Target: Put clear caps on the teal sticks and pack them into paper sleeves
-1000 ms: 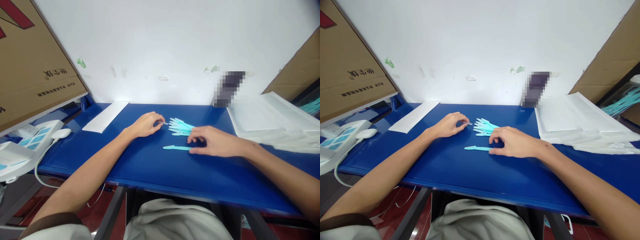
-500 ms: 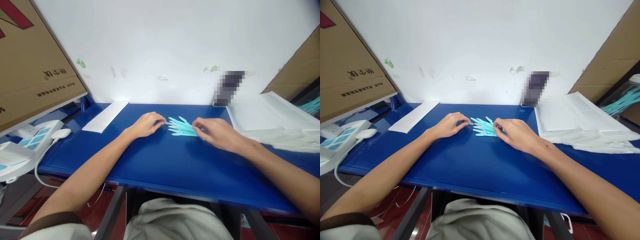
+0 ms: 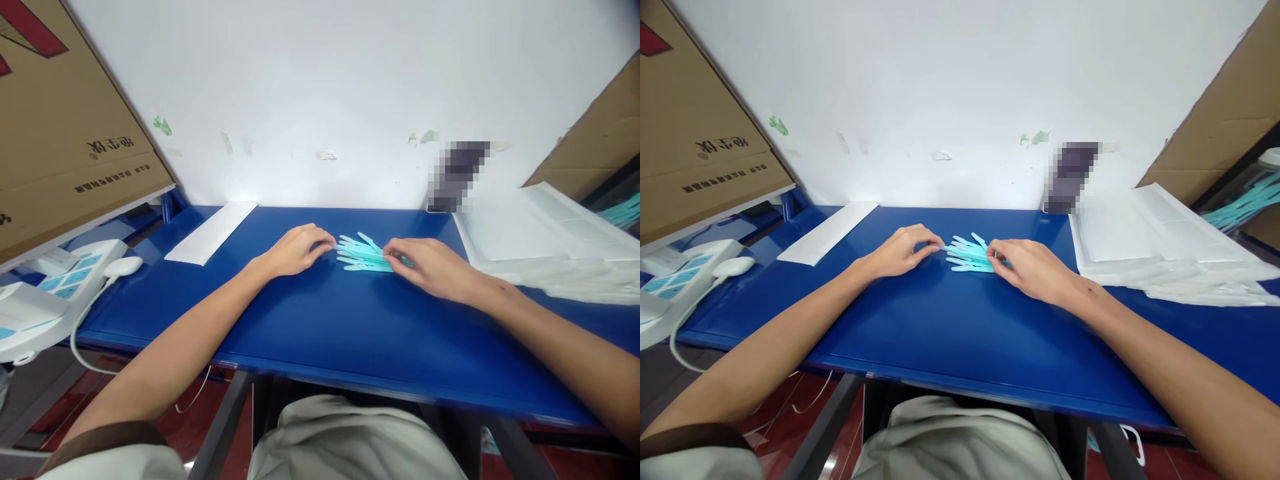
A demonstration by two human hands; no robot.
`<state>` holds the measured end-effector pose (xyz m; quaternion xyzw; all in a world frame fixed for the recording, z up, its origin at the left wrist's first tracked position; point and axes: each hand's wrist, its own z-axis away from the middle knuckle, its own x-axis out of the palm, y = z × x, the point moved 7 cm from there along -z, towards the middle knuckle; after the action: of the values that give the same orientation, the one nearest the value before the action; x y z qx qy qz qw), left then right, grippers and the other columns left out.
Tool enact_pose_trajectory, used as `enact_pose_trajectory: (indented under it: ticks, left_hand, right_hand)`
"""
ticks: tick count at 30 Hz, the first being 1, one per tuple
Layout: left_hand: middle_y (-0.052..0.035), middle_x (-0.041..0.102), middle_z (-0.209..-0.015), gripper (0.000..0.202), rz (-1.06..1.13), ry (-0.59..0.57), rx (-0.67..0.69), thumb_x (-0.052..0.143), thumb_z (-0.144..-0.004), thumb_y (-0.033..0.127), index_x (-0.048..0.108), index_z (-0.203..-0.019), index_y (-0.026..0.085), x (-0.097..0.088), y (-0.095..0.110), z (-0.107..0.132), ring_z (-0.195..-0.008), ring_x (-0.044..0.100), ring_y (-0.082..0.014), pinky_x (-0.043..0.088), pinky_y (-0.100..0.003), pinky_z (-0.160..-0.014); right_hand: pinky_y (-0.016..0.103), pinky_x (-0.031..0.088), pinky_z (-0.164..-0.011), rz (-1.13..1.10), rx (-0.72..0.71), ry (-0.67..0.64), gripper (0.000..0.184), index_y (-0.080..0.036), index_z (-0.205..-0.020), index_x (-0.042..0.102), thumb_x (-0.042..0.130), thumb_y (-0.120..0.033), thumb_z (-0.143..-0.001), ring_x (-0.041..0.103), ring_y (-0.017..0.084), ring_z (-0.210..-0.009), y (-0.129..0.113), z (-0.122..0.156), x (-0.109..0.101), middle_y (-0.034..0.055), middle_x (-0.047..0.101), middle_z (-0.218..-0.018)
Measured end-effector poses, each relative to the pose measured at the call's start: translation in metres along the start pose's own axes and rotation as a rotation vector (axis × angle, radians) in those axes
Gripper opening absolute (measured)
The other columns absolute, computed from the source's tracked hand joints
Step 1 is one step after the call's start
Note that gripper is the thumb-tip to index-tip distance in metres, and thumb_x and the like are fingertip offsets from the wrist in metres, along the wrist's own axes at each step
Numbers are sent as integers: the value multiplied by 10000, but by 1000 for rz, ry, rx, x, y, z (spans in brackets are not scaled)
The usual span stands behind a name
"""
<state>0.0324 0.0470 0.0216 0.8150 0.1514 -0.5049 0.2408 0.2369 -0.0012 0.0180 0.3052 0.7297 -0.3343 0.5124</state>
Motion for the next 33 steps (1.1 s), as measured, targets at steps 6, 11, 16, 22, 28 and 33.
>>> enact_pose_trajectory:
  ticks: [6, 11, 16, 22, 28, 33]
  left_hand:
    - [-78, 750, -1040, 241, 76, 52, 29, 513, -1019, 277, 709, -1126, 185, 9, 14, -4, -943, 646, -205, 498, -340, -863]
    - [-78, 740, -1032, 237, 59, 56, 66, 522, -1019, 282, 707, -1122, 174, 17, 16, -6, -966, 619, -218, 496, -354, -872]
    - [-89, 708, -1078, 231, 36, 116, 76, 559, -1003, 335, 729, -1017, 179, 18, 15, -8, -1041, 594, -232, 470, -392, -962]
    - [-128, 538, -1456, 582, 45, -25, -43, 576, -946, 583, 568, -1415, 238, 33, 13, -8, -1326, 464, -320, 398, -510, -1093]
    - [-141, 426, -1561, 744, 66, -79, -121, 577, -900, 666, 458, -1518, 270, 38, 11, -6, -1408, 396, -365, 358, -552, -1124]
    - [-115, 651, -1316, 586, 91, 178, -210, 532, -937, 593, 603, -1386, 224, 4, -19, -6, -1107, 636, -263, 480, -390, -978]
  right_hand:
    - [310, 426, -685, -33, -36, 91, 237, -218, -944, 624, 419, -329, -990, 642, 200, -749, -10, 2, -8, 60, 715, -873]
    - [326, 439, -712, 9, 67, 144, 358, -207, -969, 668, 399, -439, -1011, 661, 220, -831, -4, 2, -17, 77, 732, -959]
    - [403, 470, -836, 75, 249, 41, 571, -192, -1163, 700, 282, -556, -1024, 652, 288, -1025, 21, 0, -2, 118, 715, -1175]
    - [527, 430, -981, 88, 200, -133, 764, -202, -1400, 609, 320, -738, -939, 550, 371, -1197, 23, 0, 24, 163, 592, -1384]
    - [424, 458, -939, 19, 119, -253, 644, -165, -1346, 616, 472, -620, -913, 575, 322, -1154, 20, -20, 18, 164, 605, -1299]
    - [330, 430, -659, 100, 154, -566, 396, -175, -1068, 665, 684, -418, -756, 648, 245, -809, 10, -56, 18, 87, 698, -960]
